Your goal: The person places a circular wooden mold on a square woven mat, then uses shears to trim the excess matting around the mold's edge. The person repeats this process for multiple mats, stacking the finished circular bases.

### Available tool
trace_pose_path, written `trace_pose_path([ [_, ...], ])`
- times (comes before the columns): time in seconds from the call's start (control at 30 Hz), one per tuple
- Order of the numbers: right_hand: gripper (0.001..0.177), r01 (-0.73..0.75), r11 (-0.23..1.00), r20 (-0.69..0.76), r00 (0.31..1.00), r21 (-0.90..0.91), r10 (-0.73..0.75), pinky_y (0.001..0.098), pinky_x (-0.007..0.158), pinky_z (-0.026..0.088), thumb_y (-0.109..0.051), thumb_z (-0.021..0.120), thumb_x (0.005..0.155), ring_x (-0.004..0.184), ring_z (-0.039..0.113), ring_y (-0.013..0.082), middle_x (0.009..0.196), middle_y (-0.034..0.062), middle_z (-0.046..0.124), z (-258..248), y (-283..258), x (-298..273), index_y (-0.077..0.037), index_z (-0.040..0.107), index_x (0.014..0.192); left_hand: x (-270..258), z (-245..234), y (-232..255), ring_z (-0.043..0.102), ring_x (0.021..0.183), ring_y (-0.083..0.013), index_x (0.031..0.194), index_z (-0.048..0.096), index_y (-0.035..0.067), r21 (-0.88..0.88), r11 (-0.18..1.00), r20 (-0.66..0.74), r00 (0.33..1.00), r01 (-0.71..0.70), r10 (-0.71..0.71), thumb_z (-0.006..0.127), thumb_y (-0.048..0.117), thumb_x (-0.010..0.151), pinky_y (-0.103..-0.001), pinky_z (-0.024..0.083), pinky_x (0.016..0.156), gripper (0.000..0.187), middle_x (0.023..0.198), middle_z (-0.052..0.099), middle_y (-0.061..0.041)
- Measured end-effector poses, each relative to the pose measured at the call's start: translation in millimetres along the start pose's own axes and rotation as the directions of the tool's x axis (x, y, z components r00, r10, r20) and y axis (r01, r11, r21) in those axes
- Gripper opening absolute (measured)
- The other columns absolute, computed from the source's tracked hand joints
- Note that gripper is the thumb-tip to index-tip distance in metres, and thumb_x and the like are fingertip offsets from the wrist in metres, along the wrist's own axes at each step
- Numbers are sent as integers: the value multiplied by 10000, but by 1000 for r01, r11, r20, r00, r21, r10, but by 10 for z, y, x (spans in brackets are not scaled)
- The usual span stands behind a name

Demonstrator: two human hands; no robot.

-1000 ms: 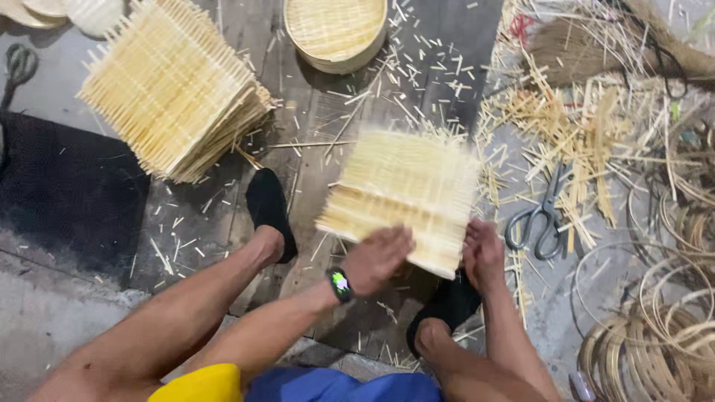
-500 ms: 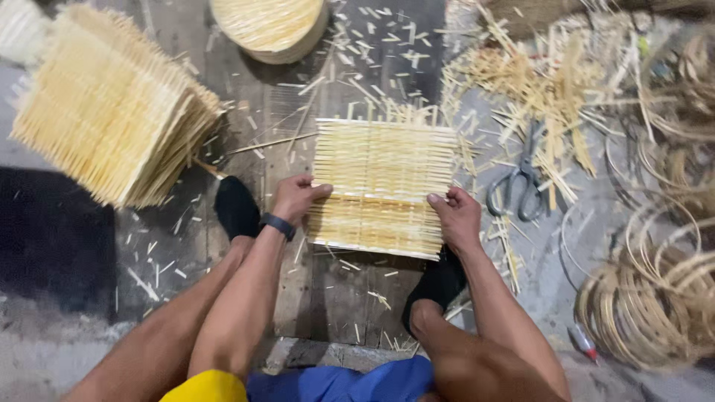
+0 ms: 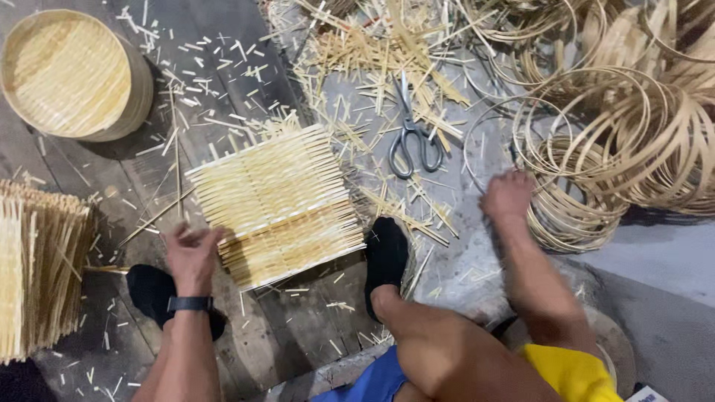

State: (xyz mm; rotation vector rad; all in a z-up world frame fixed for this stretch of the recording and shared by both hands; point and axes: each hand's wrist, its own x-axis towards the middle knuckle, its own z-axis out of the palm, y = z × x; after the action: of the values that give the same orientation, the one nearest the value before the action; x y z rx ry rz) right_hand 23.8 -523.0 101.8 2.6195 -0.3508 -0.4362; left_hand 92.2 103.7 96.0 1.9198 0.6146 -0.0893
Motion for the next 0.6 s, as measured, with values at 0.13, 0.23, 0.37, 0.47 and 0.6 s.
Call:
trace_pose_path([
  [0.13, 148, 249, 933, -201, 959, 261, -199, 432, 1039, 454, -263, 718, 851, 979, 667, 263, 926, 61, 715, -116, 345, -344, -185, 802, 946, -107, -213, 305, 559, 1060, -224, 1428, 513, -55, 285, 885, -222, 873, -369, 435, 915, 106, 948, -327, 497, 920, 647, 1206, 572, -153],
  [0.23, 137, 355, 861, -310, 918, 364, -247, 406, 841, 462, -262, 732, 867, 872, 657, 251, 848, 49, 704, -658, 304, -532, -157, 802, 921, -294, -210, 669, 598, 1150, -199, 1418, 538, -44, 112, 866, -239, 833, -487, 499, 826, 121, 995, -292, 548, 938, 538, 1302, 590, -118],
  [0.37, 169, 647, 650, -470, 752, 398, -461, 395, 749, 436, -231, 765, 832, 772, 620, 230, 773, 35, 661, -1765, 99, -681, -126, 792, 963, -522, 213, 1422, 693, 981, -133, 1235, 714, 26, -84, 954, 104, 950, -288, 296, 720, 238, 994, -269, 553, 856, 320, 1124, 744, -72],
  [0.47, 205, 849, 492, -541, 510, 192, -669, 394, 752, 444, -191, 778, 797, 767, 614, 234, 746, 29, 632, -2518, -130, -797, -121, 771, 989, -733, 719, 1885, 670, 1117, -123, 1427, 594, 9, -453, 886, 497, 853, 99, 158, 562, 477, 1013, -320, 573, 919, 626, 1238, 715, -61],
  [0.6, 231, 953, 216, -629, 301, 211, -717, 403, 741, 454, -210, 779, 794, 806, 610, 261, 801, 52, 638, -3128, -344, -896, -91, 720, 983, -961, 789, 2111, 483, 622, -62, 1308, 587, -30, -781, 452, 540, 829, 430, 145, 596, 445, 1017, -226, 414, 533, 557, 757, 541, 30],
])
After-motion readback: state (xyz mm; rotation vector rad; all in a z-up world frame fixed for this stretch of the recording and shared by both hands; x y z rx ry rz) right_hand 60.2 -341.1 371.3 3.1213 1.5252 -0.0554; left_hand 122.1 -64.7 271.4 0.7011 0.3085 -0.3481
